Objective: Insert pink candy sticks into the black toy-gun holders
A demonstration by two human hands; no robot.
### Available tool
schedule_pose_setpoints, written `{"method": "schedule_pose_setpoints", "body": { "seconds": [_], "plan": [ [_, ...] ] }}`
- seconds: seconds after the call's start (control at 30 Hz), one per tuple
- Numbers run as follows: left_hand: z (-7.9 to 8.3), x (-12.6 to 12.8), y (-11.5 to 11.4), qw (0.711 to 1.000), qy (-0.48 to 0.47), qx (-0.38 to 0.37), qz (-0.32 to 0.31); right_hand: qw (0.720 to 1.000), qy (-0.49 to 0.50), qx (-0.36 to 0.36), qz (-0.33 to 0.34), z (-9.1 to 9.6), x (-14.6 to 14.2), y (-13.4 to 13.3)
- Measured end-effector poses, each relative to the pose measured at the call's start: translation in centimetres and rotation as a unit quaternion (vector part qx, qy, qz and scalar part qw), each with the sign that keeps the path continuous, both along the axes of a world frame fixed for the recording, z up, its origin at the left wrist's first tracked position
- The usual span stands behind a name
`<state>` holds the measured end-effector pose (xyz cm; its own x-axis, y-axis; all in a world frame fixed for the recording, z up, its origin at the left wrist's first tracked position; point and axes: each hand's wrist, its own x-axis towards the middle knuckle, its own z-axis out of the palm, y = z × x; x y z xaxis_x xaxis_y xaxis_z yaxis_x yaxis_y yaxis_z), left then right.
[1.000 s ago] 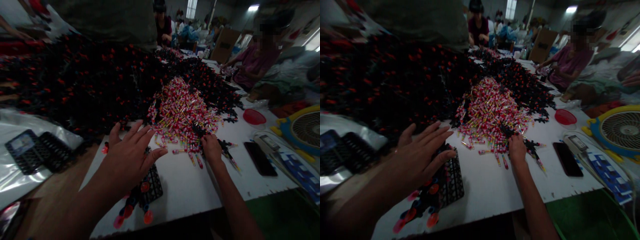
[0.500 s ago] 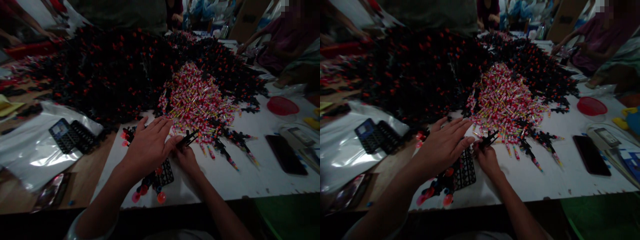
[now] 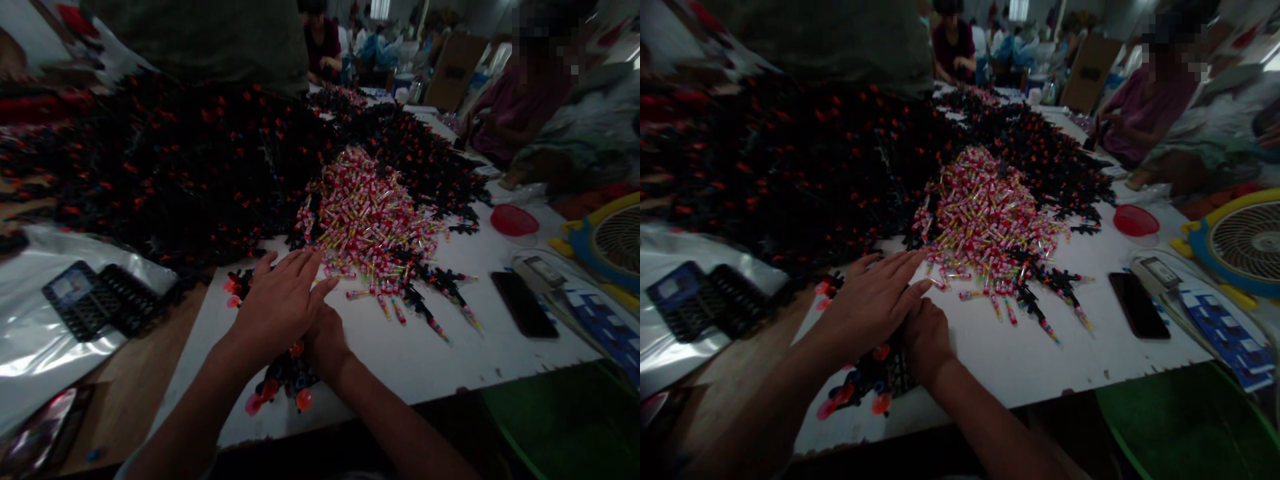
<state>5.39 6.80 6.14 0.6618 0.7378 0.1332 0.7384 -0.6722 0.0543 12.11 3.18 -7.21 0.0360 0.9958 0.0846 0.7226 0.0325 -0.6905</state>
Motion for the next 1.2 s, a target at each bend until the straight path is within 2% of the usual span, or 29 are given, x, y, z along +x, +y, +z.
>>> {"method": "schedule_pose_setpoints", "body": {
  "seconds": [0.1, 0.17, 0.23, 0.27, 0.3, 0.37, 0.4, 0.5, 0.57, 0.67, 0.73, 0.77, 0.8, 0.83, 0.87, 0.93, 0.97, 1.03, 1.2],
  "plan": [
    [-0.1, -0.2, 0.0, 1.0, 0.009, 0.02, -0.008, 0.999, -0.022, 0.01, -0.023, 0.4, 3.5, -0.7],
    [-0.2, -0.3, 0.0, 1.0, 0.008, 0.026, -0.011, 0.993, -0.044, 0.048, -0.101, 0.7, 8.2, -1.2],
    [-0.4, -0.4, 0.0, 1.0, 0.005, 0.027, -0.013, 0.96, -0.15, 0.069, -0.224, 1.3, 13.8, -1.3],
    [-0.4, -0.4, 0.0, 1.0, 0.002, 0.026, -0.013, 0.933, -0.216, 0.049, -0.284, 1.5, 16.5, -1.1],
    [-0.5, -0.4, 0.1, 1.0, -0.001, 0.025, -0.012, 0.918, -0.239, 0.037, -0.314, 1.8, 18.9, -0.7],
    [-0.5, -0.4, 0.2, 1.0, -0.007, 0.024, -0.01, 0.903, -0.278, 0.007, -0.328, 2.2, 22.6, 0.3],
    [-0.5, -0.4, 0.2, 1.0, -0.009, 0.024, -0.009, 0.904, -0.286, -0.004, -0.319, 2.4, 23.9, 0.8],
    [-0.4, -0.5, 0.0, 1.0, -0.008, 0.018, -0.006, 0.913, -0.294, -0.025, -0.282, 2.8, 25.3, 1.5],
    [-0.3, -0.6, -0.2, 1.0, -0.006, 0.01, -0.005, 0.915, -0.296, -0.024, -0.272, 3.2, 24.8, 1.3],
    [-0.1, -0.6, -0.4, 1.0, -0.006, -0.001, -0.004, 0.937, -0.235, 0.053, -0.251, 3.4, 22.2, 0.1],
    [-0.1, -0.5, -0.4, 1.0, -0.006, -0.007, -0.002, 0.965, -0.098, 0.104, -0.219, 3.2, 18.7, -1.1],
    [0.0, -0.5, -0.4, 1.0, -0.006, -0.009, -0.001, 0.975, -0.003, 0.099, -0.201, 2.9, 16.6, -1.8],
    [0.0, -0.5, -0.4, 1.0, -0.007, -0.01, -0.001, 0.977, 0.1, 0.065, -0.176, 2.5, 14.2, -2.5],
    [0.0, -0.5, -0.4, 1.0, -0.006, -0.011, -0.001, 0.973, 0.196, 0.004, -0.12, 2.0, 11.8, -3.2],
    [0.0, -0.5, -0.4, 1.0, -0.006, -0.011, -0.003, 0.955, 0.285, -0.045, -0.064, 1.4, 9.4, -3.9],
    [-0.1, -0.6, -0.5, 1.0, -0.005, -0.01, -0.004, 0.918, 0.384, -0.096, -0.003, 0.4, 5.5, -5.2],
    [-0.1, -0.6, -0.5, 1.0, -0.005, -0.009, -0.004, 0.906, 0.409, -0.107, 0.01, 0.0, 4.1, -5.6],
    [-0.2, -0.7, -0.5, 1.0, -0.006, -0.008, -0.004, 0.907, 0.409, -0.101, 0.016, -0.5, 2.3, -6.3],
    [-0.2, -0.7, -0.6, 1.0, -0.023, -0.01, -0.002, 0.969, 0.244, -0.043, -0.002, -0.5, 1.3, -6.5]
  ]
}}
